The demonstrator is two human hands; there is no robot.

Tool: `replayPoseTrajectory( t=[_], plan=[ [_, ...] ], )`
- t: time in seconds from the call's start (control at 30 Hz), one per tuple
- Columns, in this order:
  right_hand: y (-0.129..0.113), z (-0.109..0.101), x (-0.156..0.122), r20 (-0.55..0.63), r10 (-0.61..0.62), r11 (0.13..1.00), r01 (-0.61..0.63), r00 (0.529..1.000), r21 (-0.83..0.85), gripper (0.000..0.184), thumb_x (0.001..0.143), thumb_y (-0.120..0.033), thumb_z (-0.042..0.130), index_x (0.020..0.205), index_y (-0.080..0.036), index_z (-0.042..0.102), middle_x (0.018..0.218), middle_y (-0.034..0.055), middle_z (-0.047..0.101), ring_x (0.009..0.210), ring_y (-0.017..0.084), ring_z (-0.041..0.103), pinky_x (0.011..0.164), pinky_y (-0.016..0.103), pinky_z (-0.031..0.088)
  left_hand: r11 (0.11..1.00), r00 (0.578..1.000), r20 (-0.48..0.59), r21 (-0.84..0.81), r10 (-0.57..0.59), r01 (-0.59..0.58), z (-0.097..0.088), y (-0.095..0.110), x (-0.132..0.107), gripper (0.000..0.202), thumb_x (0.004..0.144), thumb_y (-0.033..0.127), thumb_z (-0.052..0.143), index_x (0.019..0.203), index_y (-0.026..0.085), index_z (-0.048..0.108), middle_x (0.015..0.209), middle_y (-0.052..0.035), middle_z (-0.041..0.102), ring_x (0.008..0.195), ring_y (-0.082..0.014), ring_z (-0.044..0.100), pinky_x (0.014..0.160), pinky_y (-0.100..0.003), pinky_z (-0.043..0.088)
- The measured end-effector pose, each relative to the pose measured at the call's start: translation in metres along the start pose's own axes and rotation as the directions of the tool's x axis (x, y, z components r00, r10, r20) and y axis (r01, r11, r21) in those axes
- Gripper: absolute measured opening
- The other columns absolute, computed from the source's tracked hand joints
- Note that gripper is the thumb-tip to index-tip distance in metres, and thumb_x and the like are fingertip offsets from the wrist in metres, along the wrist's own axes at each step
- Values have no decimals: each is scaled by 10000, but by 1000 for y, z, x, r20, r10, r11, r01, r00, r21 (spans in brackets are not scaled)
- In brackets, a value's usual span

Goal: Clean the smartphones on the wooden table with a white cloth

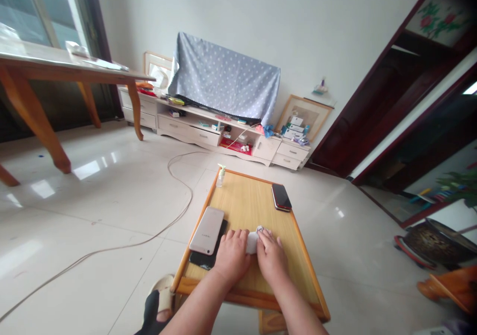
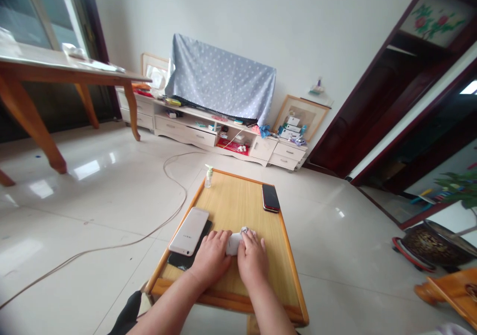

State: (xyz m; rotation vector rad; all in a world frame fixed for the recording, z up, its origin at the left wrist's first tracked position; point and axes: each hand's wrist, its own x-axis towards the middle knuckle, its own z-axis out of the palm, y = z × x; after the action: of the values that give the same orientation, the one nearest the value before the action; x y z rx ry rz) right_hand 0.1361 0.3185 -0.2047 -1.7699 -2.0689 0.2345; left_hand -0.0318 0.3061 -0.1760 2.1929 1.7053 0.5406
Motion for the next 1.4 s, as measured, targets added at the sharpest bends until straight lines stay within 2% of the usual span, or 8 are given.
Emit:
replayPoseTrajectory(
  t=[0.2,0.4,0.57,0.7,0.93,1.13,1.23,1.4],
  plan=[
    [-9,1,-8,50,-155,985,151,987,82,498,974,-149,366,1399,-249,605,1468,54,566,1408,222,470,1210,468,324,1000,1000,-12,-5,-7,7,1,-1,0,356,867,257,477,1220,258,517,1173,-75,618,1092,-267,524,897,-386,386],
    [-3,-9,12,7,-48,999,48,999,21,453,984,-185,365,1322,-195,666,1429,91,602,1384,260,497,1182,495,359,1000,1000,-12,-3,-14,14,2,1,0,480,765,222,544,1244,242,517,1185,-83,614,1097,-280,518,917,-397,384],
    [-12,-3,-8,81,-138,990,135,987,43,520,960,-132,340,1408,-187,597,1479,79,553,1416,236,459,1216,461,319,1000,1000,-11,-16,-23,23,1,1,0,404,844,246,477,1244,239,534,1191,-88,628,1109,-274,526,917,-391,392],
    [-16,-8,-23,128,-166,985,160,978,58,538,927,-109,367,1391,-219,616,1464,68,570,1410,224,467,1227,464,294,999,1000,9,-28,-30,30,1,-1,0,522,790,234,524,1312,223,510,1247,-95,628,1153,-280,515,945,-391,394],
    [-33,-23,-1,216,-183,983,181,959,29,583,924,-67,360,1451,-228,551,1488,86,545,1419,215,454,1211,442,306,997,999,27,-74,-20,22,1,-1,-1,630,839,200,455,1465,173,387,1389,-122,581,1241,-275,489,1038,-396,362],
    [-38,-39,-17,271,-212,976,215,939,20,545,895,-71,394,1343,-241,653,1417,71,616,1378,229,505,1217,441,289,996,999,46,-80,-25,28,0,-4,0,738,773,173,509,1494,152,357,1387,-138,581,1260,-281,493,1069,-399,353],
    [-40,-39,-19,265,-190,981,196,945,5,547,890,-72,394,1337,-247,657,1402,66,628,1359,228,527,1201,426,317,996,999,50,-83,-15,19,0,-5,0,730,772,182,520,1486,150,370,1380,-142,583,1264,-284,490,1066,-393,356],
    [-47,-35,-3,246,-189,982,189,951,22,610,867,-34,401,1401,-252,599,1424,68,611,1348,208,537,1179,385,343,996,999,48,-94,4,0,0,-4,1,643,853,213,469,1483,146,359,1388,-145,580,1254,-272,499,1057,-386,364]
  ],
)
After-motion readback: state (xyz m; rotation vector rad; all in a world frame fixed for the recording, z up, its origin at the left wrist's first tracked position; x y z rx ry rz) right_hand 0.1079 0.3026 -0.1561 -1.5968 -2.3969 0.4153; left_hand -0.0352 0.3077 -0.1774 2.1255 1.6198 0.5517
